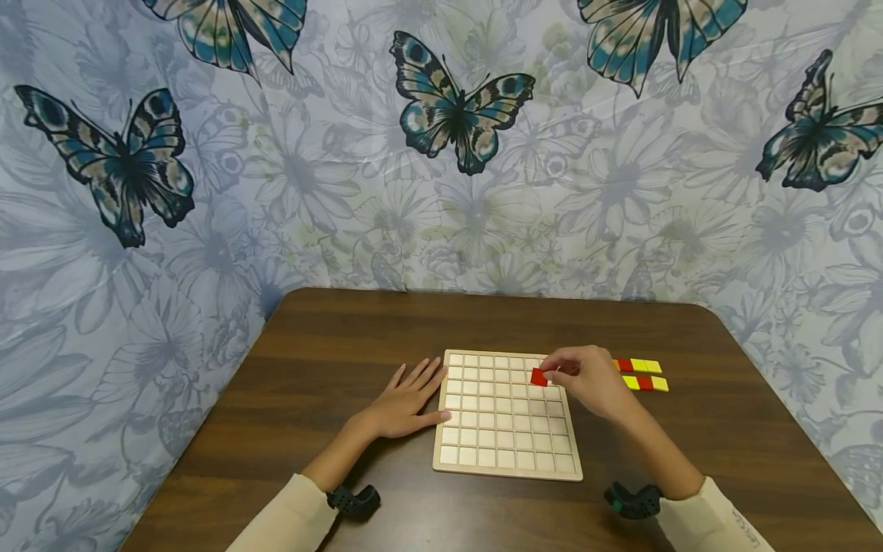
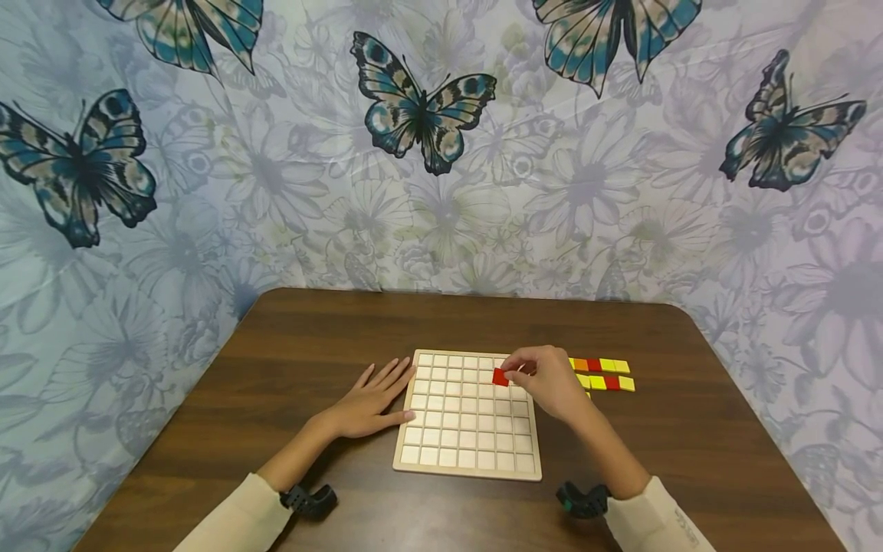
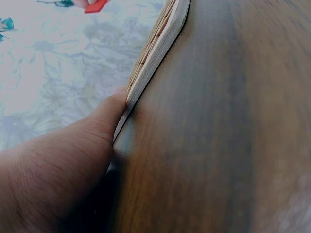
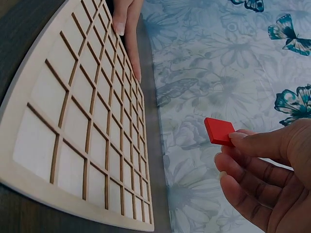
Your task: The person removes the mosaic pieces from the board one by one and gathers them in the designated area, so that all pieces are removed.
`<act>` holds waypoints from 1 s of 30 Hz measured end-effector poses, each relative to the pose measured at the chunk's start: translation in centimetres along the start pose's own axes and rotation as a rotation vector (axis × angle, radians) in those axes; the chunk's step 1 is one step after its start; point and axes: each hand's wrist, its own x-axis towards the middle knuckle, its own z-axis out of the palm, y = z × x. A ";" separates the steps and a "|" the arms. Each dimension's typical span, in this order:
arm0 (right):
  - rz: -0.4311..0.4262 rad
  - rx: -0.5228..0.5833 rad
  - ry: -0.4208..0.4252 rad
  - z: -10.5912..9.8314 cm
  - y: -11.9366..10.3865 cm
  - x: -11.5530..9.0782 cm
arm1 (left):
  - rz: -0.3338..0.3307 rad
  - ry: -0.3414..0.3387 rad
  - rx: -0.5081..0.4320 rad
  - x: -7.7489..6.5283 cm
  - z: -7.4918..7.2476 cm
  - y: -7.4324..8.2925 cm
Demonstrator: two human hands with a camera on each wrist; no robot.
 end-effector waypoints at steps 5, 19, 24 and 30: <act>-0.022 -0.019 0.017 -0.4 0.4 -0.2 | 0.000 0.006 0.000 -0.1 0.1 -0.1; 0.018 -0.048 0.019 -1.4 1.5 -1.1 | 0.003 -0.006 0.001 -0.1 -0.1 0.0; 0.038 -0.019 0.016 -1.7 1.8 -1.4 | 0.010 0.001 -0.010 0.0 0.0 -0.1; 0.032 -0.024 0.022 -2.2 2.2 -1.9 | 0.014 0.012 -0.016 0.0 0.3 -0.3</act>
